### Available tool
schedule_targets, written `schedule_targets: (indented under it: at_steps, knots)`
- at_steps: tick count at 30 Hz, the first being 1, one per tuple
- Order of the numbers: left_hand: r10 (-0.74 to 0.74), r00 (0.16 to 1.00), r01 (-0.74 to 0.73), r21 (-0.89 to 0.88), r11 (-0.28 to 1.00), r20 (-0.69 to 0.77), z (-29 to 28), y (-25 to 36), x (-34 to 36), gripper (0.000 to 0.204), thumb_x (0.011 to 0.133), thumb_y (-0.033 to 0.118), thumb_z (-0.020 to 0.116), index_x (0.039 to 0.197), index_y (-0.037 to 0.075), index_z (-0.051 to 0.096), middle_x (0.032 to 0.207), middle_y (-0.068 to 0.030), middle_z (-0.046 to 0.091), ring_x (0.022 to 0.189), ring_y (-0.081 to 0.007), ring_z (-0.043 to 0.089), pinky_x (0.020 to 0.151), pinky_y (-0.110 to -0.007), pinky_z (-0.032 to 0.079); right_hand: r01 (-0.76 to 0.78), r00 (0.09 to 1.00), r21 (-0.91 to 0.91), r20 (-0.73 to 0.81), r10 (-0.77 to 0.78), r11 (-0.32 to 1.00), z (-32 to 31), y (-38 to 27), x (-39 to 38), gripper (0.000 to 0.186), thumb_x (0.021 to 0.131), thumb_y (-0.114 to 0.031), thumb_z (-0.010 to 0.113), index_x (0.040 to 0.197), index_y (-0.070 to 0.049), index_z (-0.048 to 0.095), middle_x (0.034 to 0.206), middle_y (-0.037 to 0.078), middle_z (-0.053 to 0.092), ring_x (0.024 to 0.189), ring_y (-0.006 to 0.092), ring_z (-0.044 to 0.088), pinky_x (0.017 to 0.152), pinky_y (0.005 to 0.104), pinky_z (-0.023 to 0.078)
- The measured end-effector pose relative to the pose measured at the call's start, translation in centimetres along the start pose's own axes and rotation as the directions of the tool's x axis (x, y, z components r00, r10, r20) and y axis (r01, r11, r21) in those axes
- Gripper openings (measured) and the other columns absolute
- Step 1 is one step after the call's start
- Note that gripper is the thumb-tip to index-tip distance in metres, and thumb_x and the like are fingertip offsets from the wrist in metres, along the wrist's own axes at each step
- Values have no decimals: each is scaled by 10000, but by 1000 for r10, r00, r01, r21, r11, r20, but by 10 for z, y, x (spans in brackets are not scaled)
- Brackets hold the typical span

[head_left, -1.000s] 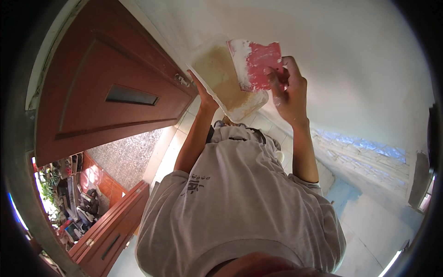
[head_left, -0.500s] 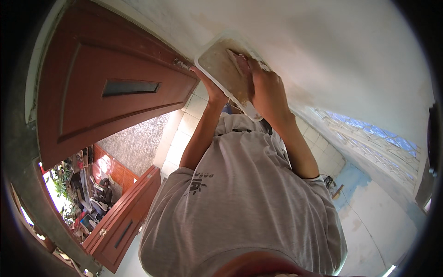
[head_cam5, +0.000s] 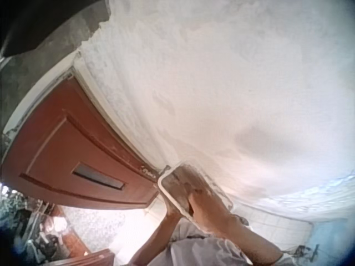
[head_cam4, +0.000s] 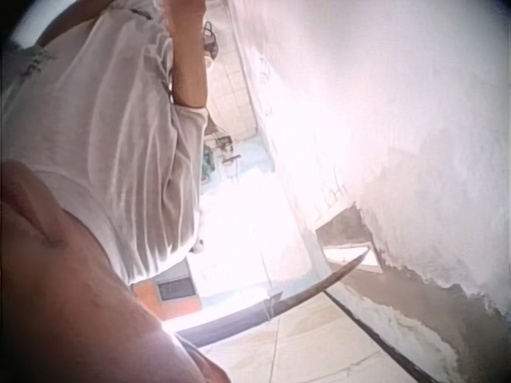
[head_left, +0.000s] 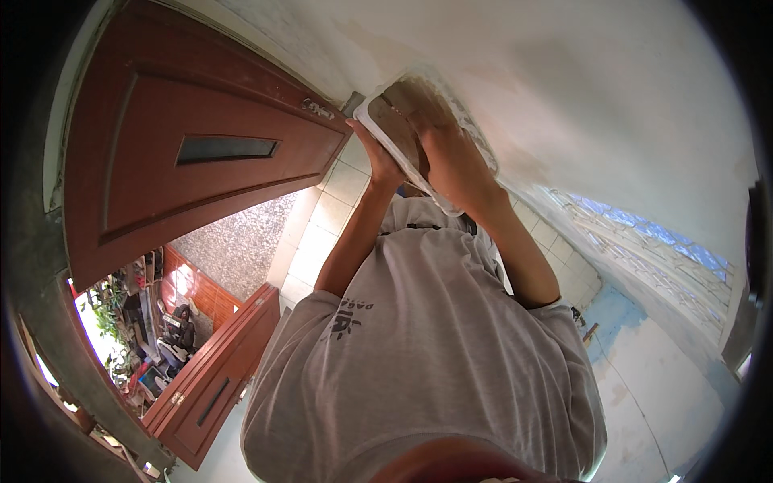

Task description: The person applies plaster to an indoor wall and ceiling corner using a red hand spreader, repeatedly dipping the spreader into a plastic container of white plaster material.

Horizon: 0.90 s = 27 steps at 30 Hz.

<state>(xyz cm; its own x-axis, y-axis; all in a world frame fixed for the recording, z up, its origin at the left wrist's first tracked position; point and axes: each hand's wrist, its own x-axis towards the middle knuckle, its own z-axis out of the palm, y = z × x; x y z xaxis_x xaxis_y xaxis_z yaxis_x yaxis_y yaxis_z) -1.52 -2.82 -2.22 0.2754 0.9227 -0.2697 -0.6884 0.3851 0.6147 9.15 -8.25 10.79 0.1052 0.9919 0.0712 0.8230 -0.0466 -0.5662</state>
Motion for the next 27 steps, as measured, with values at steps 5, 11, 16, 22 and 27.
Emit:
schedule_targets:
  at_steps: [5, 11, 16, 22, 27]
  knots:
    - [36, 993, -33, -28, 999, 108, -14, -12, 6, 896, 928, 830, 224, 1377, 100, 487, 1226, -72, 602, 1136, -224, 578, 1006, -360, 483, -68, 984, 127, 171, 46, 990, -35, -5, 7, 410, 764, 54, 629, 1174, 28, 621, 941, 256, 684, 893, 434, 683, 762, 507, 563]
    - [44, 997, -44, 2, 999, 62, -15, -15, 11, 907, 930, 823, 240, 1447, 108, 448, 1345, -94, 582, 1250, -254, 550, 1079, -402, 451, -4, 956, 30, 293, -5, 1000, -29, 3, 11, 296, 775, 57, 618, 1070, 85, 621, 972, 297, 662, 887, 425, 687, 748, 503, 569]
    - [31, 982, -7, -129, 992, 185, -5, -13, 7, 833, 975, 766, 215, 1559, 178, 304, 1544, -71, 391, 1410, -259, 399, 1198, -447, 316, 1, 999, 48, 32, -3, 999, -2, 19, 5, 275, 806, 48, 614, 1080, 69, 630, 852, 286, 661, 821, 427, 686, 724, 504, 560]
    - [49, 985, -43, -42, 998, 165, -3, -11, 0, 870, 955, 794, 214, 1497, 133, 379, 1417, -78, 485, 1280, -241, 490, 1101, -407, 403, -32, 982, 44, 188, 24, 999, -41, 1, 11, 237, 822, 37, 611, 1055, 71, 634, 739, 261, 655, 777, 429, 685, 722, 497, 559]
    - [73, 982, -84, 53, 995, 174, 7, -7, -7, 843, 978, 768, 198, 1557, 161, 287, 1505, -77, 404, 1396, -249, 401, 1185, -422, 325, -71, 996, -7, 58, 71, 997, -9, 17, 8, 207, 811, 30, 623, 1013, 66, 657, 800, 269, 675, 829, 438, 688, 774, 502, 565]
